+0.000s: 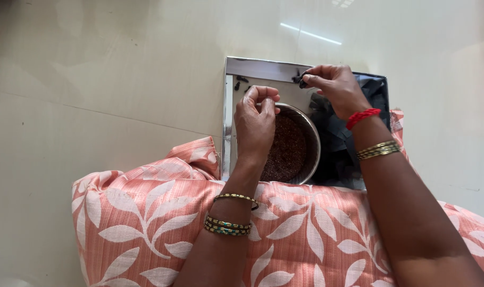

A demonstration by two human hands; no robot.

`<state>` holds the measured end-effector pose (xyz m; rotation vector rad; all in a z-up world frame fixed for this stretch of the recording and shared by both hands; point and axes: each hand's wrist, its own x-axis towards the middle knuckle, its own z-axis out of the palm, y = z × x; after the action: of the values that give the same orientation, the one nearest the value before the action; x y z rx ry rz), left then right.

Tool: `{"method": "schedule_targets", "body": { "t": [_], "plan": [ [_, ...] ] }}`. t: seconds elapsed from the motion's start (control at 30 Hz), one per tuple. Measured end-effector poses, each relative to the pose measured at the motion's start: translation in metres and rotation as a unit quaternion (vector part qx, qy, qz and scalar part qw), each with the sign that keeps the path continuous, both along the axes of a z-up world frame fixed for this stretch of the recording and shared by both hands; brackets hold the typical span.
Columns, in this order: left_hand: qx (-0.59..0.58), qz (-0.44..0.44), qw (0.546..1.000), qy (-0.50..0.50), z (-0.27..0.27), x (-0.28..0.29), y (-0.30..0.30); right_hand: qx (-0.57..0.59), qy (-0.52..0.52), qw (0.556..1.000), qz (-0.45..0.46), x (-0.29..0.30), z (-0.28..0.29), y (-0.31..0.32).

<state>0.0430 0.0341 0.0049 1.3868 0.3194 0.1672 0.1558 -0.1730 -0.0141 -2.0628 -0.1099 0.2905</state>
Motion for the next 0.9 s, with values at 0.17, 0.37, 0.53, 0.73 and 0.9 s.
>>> {"method": "schedule_targets", "body": {
  "t": [0.17, 0.37, 0.53, 0.73, 0.9],
  "plan": [
    [0.101, -0.023, 0.995, 0.008, -0.021, 0.023, -0.006, 0.121, 0.087, 0.989, 0.004, -0.018, 0.036, -0.002],
    [0.036, -0.098, 0.994, 0.021, -0.022, 0.046, -0.005, 0.317, 0.186, 0.93, 0.008, -0.035, 0.058, -0.004],
    [-0.036, -0.125, 0.991, 0.032, -0.015, 0.042, -0.008, 0.371, 0.213, 0.904, 0.028, -0.037, 0.06, -0.004],
    [-0.174, -0.156, 0.972, 0.019, -0.012, 0.036, -0.01, 0.351, 0.223, 0.909, 0.036, -0.036, 0.064, 0.004],
    [-0.248, -0.149, 0.957, -0.03, -0.023, 0.037, -0.012, 0.334, 0.229, 0.914, 0.037, -0.034, 0.064, 0.004]
  ]
}}
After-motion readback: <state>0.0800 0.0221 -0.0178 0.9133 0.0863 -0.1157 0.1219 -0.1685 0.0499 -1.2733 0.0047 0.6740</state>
